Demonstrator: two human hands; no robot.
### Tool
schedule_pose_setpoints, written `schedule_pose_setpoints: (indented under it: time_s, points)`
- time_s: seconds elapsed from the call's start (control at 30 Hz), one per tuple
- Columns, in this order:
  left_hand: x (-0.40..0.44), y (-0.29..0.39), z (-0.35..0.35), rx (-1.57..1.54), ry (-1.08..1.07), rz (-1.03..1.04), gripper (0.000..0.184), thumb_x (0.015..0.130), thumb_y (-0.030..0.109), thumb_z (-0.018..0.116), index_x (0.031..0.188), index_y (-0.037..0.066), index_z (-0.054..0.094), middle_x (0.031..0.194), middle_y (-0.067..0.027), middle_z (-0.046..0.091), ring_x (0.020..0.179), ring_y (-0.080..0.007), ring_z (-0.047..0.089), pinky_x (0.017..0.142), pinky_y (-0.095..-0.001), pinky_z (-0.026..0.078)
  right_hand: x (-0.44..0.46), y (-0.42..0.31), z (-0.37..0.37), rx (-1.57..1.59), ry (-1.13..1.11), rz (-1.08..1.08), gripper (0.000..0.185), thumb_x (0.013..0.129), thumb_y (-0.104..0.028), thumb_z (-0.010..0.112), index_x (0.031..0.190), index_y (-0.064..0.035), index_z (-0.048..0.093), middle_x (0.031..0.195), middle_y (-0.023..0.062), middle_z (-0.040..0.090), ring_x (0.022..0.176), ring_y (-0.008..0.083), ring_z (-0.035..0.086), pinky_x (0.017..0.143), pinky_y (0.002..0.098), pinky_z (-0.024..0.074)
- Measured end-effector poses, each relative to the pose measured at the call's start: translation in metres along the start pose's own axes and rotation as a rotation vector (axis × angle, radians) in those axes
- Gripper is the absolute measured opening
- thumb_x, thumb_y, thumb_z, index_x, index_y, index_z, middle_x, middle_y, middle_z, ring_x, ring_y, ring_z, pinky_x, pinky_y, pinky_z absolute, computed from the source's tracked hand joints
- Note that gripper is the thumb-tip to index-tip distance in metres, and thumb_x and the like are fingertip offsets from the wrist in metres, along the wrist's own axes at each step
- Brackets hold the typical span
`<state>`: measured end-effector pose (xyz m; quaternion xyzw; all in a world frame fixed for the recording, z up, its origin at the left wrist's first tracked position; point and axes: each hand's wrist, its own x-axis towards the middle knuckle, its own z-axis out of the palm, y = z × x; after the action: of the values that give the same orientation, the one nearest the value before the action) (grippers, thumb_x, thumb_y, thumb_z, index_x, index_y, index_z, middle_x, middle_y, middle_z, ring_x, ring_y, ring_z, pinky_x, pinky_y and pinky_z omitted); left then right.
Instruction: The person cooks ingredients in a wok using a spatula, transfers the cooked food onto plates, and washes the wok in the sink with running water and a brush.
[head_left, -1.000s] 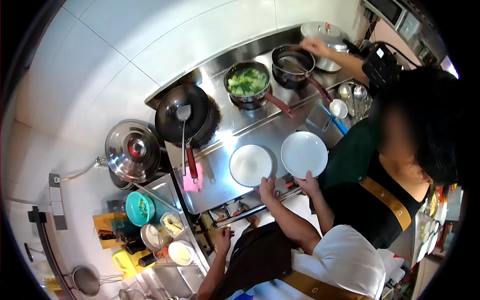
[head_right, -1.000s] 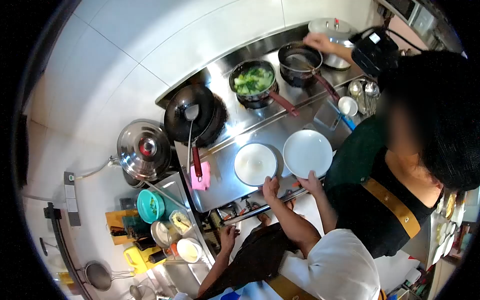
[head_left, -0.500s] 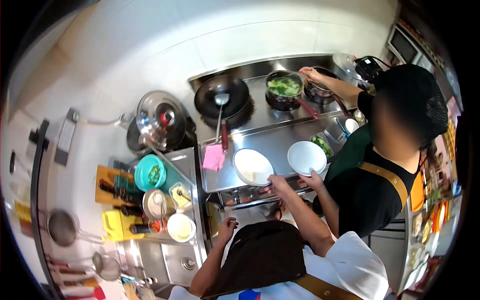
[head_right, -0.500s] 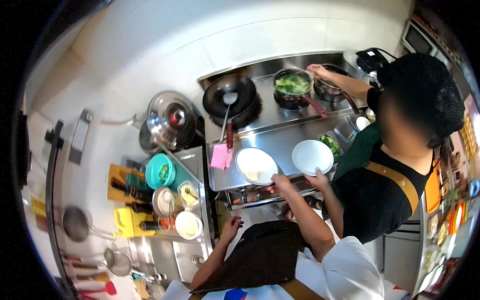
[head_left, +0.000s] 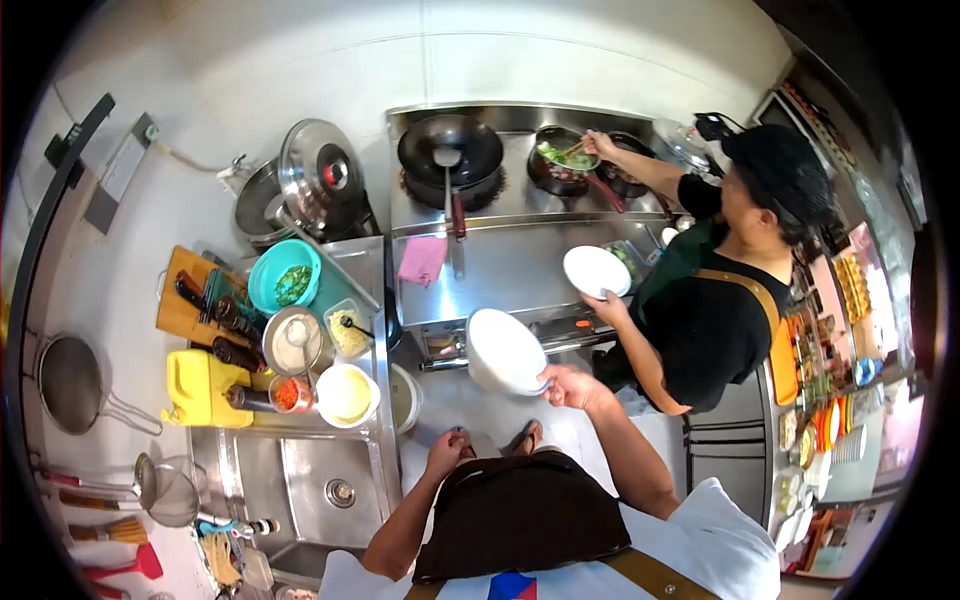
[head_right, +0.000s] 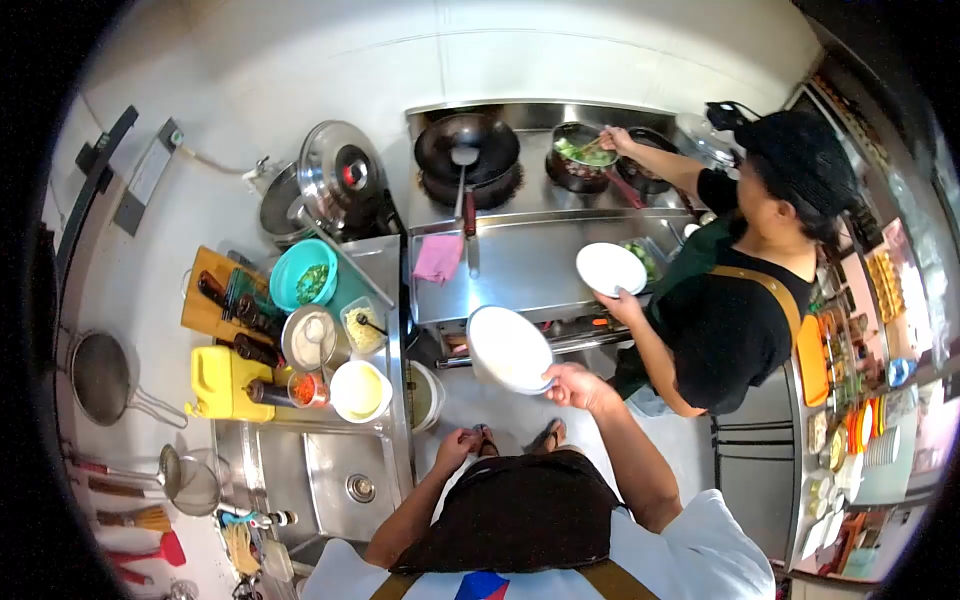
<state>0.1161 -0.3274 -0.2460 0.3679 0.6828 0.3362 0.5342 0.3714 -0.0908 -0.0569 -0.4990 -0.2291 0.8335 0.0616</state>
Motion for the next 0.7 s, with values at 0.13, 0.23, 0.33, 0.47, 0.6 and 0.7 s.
schedule_pose_setpoints:
  time_s: [0.13,0.23,0.33,0.47,0.6,0.7]
  points:
    - [0.006,-0.029,0.001,0.170,-0.014,0.025,0.026,0.094,0.018,0.059,0.108,-0.003,0.064,0.089,-0.0129,0.071,0.077,-0.0219,0.068,0.073,-0.0338,0.053,-0.028,0.053,-0.015,-0.205,0.052,-0.104,0.028,0.087,-0.027,0.062,0.081,0.0001,0.062,0.065,0.0103,0.061,0.044,0.0112,0.047,0.037,0.0237,0.0348]
    - [0.008,-0.056,0.005,0.324,-0.086,-0.095,0.022,0.084,0.026,0.061,0.086,0.007,0.070,0.076,-0.0120,0.070,0.070,-0.0273,0.066,0.068,-0.0411,0.051,-0.052,0.107,-0.045,-0.280,0.090,-0.263,0.037,0.085,-0.038,0.065,0.081,-0.0012,0.066,0.067,0.0085,0.064,0.050,0.0113,0.054,0.042,0.0242,0.0410]
    - [-0.002,-0.050,0.005,0.012,-0.471,-0.166,0.022,0.088,0.017,0.057,0.067,0.008,0.056,0.064,-0.0079,0.058,0.059,-0.0230,0.061,0.051,-0.0380,0.047,-0.073,0.164,-0.089,-0.338,0.228,-0.238,0.039,0.086,-0.037,0.058,0.078,0.0002,0.067,0.067,0.0091,0.065,0.052,0.0138,0.056,0.044,0.0266,0.0437]
    - [-0.021,-0.032,0.038,0.120,-0.369,-0.429,0.021,0.089,0.016,0.055,0.069,0.009,0.056,0.066,-0.0092,0.060,0.061,-0.0253,0.061,0.052,-0.0395,0.050,-0.137,0.230,-0.151,-0.295,0.496,-0.162,0.036,0.085,-0.029,0.052,0.079,0.0041,0.066,0.066,0.0118,0.066,0.049,0.0174,0.057,0.044,0.0324,0.0454]
    - [-0.010,-0.007,0.119,0.805,-0.574,-0.075,0.020,0.089,0.018,0.058,0.071,0.007,0.059,0.067,-0.0068,0.060,0.063,-0.0239,0.061,0.053,-0.0388,0.048,-0.216,0.315,-0.227,-0.052,0.660,-0.281,0.041,0.084,-0.030,0.052,0.069,0.0057,0.066,0.063,0.0126,0.066,0.047,0.0198,0.057,0.044,0.0335,0.0462]
    - [-0.004,0.009,0.189,1.523,-0.856,0.830,0.020,0.089,0.019,0.059,0.073,0.006,0.061,0.068,-0.0050,0.061,0.064,-0.0228,0.060,0.054,-0.0383,0.047,-0.258,0.380,-0.286,0.021,0.877,-0.323,0.045,0.084,-0.031,0.051,0.070,0.0086,0.066,0.065,0.0152,0.067,0.050,0.0206,0.061,0.045,0.0341,0.0494]
